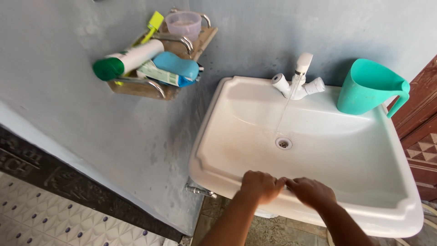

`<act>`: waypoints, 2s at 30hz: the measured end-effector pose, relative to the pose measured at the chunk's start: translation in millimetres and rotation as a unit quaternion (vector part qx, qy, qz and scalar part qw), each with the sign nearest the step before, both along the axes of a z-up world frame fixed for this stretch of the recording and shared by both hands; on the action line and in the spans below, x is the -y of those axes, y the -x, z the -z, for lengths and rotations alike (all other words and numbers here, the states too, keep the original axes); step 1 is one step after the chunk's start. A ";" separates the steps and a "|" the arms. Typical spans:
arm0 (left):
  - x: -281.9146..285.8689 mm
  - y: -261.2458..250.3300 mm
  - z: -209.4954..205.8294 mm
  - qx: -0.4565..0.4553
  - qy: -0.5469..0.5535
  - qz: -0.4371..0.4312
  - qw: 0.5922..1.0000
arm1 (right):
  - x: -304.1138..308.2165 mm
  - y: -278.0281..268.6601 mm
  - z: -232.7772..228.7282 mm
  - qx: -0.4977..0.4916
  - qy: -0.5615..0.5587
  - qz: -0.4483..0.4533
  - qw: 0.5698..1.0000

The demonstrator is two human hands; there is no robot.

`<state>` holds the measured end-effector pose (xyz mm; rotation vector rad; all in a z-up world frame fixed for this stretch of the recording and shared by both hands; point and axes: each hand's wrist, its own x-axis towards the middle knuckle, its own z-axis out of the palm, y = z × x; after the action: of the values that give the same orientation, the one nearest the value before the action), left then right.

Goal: The recorder washes their hands at a bathroom sink and fills a plastic mug with water.

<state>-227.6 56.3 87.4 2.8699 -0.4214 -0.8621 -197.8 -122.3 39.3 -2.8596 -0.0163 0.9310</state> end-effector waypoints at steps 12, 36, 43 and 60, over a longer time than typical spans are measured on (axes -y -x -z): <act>-10.6 52.6 21.3 0.134 0.109 0.001 0.985 | -21.0 82.5 2.3 0.292 0.084 -0.028 0.952; -11.9 11.5 -17.7 -0.017 0.161 -0.117 0.980 | -28.5 84.7 -64.5 0.146 0.010 0.057 0.988; 19.4 -66.8 6.0 0.018 0.392 -0.300 0.870 | 1.3 -2.6 -50.8 0.133 -0.171 0.130 0.968; 96.3 -214.6 -127.8 -0.034 0.771 -0.537 0.341 | -16.9 -167.3 -197.7 0.016 -0.763 0.427 0.485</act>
<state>-13.0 -40.0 215.2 0.7079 0.5042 0.0187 -30.5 -105.4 237.0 -0.8656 0.3441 0.2130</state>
